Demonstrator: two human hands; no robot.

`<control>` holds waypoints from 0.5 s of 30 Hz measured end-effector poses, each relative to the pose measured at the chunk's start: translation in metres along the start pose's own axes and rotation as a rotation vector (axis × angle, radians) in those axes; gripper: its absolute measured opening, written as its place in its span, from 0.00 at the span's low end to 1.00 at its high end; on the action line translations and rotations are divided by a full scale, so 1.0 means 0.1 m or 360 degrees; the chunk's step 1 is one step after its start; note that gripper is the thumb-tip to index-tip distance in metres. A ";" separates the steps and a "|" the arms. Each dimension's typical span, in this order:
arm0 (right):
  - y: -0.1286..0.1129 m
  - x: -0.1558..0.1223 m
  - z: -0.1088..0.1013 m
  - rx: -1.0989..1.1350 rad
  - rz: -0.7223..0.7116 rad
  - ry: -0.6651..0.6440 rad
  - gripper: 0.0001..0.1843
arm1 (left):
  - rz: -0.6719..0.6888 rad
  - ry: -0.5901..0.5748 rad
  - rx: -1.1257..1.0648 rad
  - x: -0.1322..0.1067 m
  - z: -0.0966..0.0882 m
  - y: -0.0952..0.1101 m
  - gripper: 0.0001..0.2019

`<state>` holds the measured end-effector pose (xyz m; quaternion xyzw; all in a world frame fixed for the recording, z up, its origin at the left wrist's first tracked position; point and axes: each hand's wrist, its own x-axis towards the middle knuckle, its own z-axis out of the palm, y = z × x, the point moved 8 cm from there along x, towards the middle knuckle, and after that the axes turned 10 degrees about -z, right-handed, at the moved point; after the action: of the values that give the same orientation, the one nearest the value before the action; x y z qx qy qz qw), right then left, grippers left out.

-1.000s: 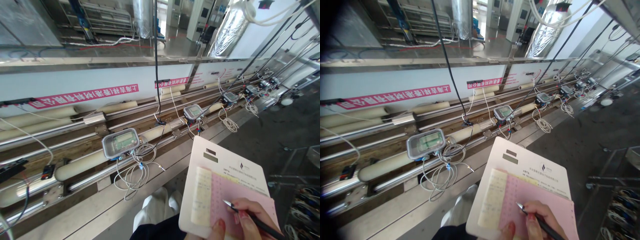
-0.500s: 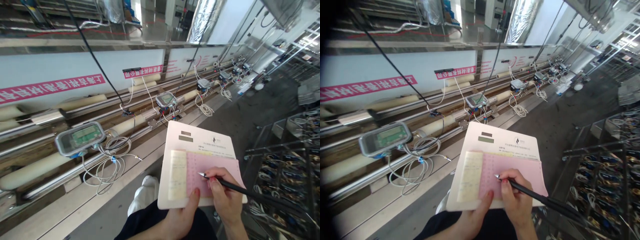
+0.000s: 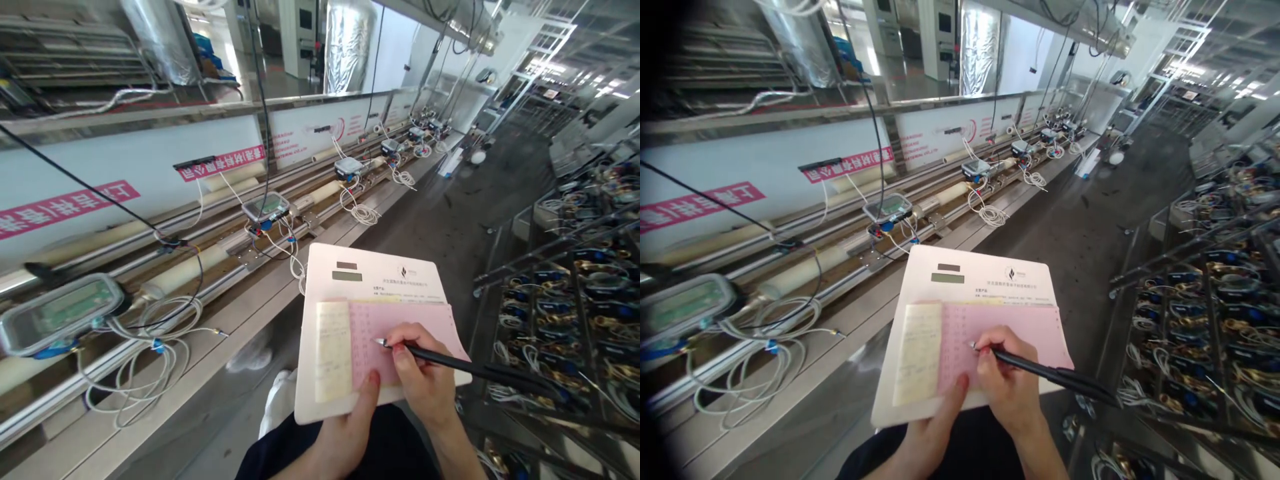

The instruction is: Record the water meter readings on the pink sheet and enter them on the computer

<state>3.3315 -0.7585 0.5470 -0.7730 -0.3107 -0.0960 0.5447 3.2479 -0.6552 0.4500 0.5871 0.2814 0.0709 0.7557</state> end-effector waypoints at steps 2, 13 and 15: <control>0.07 -0.04 -0.15 -0.0009 0.0014 0.0017 0.06 | 0.0032 0.0034 0.0036 -0.04 0.14 -0.03 0.23; 0.37 -0.02 -0.52 0.0101 0.0061 0.0003 0.04 | -0.0135 0.0085 -0.0065 -0.01 0.58 -0.21 0.28; 0.48 0.01 -0.52 0.0187 0.0144 0.0071 0.05 | -0.0172 0.0061 -0.0112 0.06 0.60 -0.17 0.29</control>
<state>3.3698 -0.8149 0.5300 -0.7506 -0.2683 -0.0702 0.5998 3.2794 -0.7081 0.4414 0.5425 0.3244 0.0511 0.7732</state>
